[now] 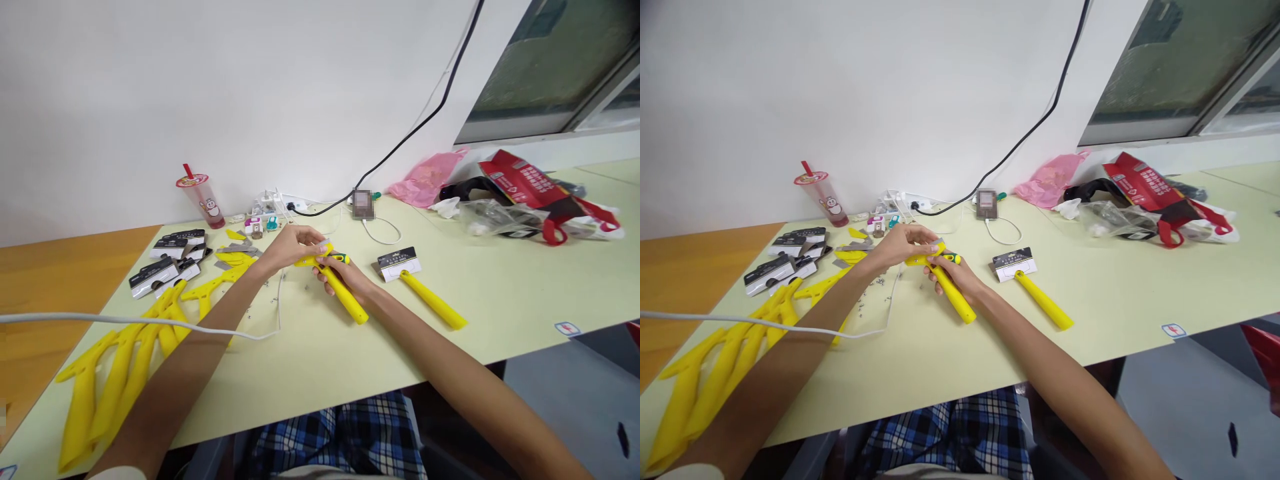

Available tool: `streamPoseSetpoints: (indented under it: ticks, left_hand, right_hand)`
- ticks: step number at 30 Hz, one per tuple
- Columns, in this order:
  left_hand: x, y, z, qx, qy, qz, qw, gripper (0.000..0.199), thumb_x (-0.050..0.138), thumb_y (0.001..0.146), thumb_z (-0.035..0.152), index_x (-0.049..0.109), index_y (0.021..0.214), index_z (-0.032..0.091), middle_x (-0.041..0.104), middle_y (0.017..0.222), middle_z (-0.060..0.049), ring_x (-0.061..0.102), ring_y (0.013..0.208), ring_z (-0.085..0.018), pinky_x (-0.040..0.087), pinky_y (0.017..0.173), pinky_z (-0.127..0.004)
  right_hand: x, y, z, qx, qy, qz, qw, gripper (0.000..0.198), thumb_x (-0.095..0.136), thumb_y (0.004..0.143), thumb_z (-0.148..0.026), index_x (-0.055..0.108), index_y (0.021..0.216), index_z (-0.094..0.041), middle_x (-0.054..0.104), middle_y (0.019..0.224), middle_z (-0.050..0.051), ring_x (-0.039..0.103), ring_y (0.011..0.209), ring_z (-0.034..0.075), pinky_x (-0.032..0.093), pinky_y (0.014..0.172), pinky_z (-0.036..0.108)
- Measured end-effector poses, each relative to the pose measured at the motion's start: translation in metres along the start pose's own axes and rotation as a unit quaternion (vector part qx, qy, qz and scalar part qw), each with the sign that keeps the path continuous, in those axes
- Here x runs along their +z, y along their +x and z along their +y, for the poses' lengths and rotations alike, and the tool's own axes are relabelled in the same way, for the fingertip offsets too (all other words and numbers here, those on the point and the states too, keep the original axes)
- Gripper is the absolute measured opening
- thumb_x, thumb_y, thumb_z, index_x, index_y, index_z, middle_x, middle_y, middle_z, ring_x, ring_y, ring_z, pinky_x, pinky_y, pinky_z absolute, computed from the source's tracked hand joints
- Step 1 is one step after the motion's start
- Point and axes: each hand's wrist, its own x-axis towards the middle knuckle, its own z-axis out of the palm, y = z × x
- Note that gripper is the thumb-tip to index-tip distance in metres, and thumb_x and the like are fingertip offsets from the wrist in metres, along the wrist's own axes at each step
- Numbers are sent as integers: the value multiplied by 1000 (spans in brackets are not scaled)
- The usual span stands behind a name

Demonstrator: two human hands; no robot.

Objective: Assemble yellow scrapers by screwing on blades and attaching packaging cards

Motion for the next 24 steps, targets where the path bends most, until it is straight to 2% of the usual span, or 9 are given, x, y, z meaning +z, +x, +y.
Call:
streamPoseSetpoints:
  ticks: [7, 13, 16, 20, 24]
  left_hand:
    - [2, 1, -2, -23, -27, -5, 999, 47, 96, 70, 51, 84, 102, 18, 76, 88, -6, 67, 81, -19, 48, 71, -30]
    - [2, 1, -4, -6, -27, -4, 1000, 47, 95, 72, 48, 81, 106, 18, 76, 95, -7, 69, 88, -19, 51, 76, -31]
    - [2, -1, 0, 25, 1, -5, 1000, 44, 92, 76, 48, 77, 103, 18, 77, 104, -8, 69, 90, -19, 52, 79, -31]
    - [-1, -3, 8, 59, 84, -29, 994, 31, 81, 87, 48, 77, 95, 19, 76, 106, -8, 69, 92, -20, 51, 78, -32]
    - [-6, -5, 15, 75, 138, -49, 986, 21, 78, 89, 42, 79, 91, 21, 76, 112, -9, 69, 99, -22, 51, 85, -34]
  right_hand:
    - [-1, 1, 1, -4, -1, -4, 1000, 38, 92, 80, -34, 61, 100, -23, 71, 89, 1, 56, 61, 11, 48, 40, 20]
    - [-1, 1, 1, -2, 2, -6, 1000, 41, 93, 79, -34, 61, 103, -24, 72, 90, 1, 56, 61, 11, 49, 40, 20]
    - [-2, 1, 1, 3, 3, -3, 1000, 38, 91, 81, -34, 62, 102, -23, 72, 91, 2, 56, 61, 11, 49, 40, 19]
    - [-2, 1, -1, 11, 5, -3, 1000, 38, 92, 80, -35, 63, 101, -23, 72, 88, 1, 56, 61, 11, 50, 41, 20]
    - [0, 0, 0, 19, -2, -7, 1000, 41, 94, 78, -37, 62, 100, -23, 71, 85, 0, 57, 60, 11, 50, 40, 20]
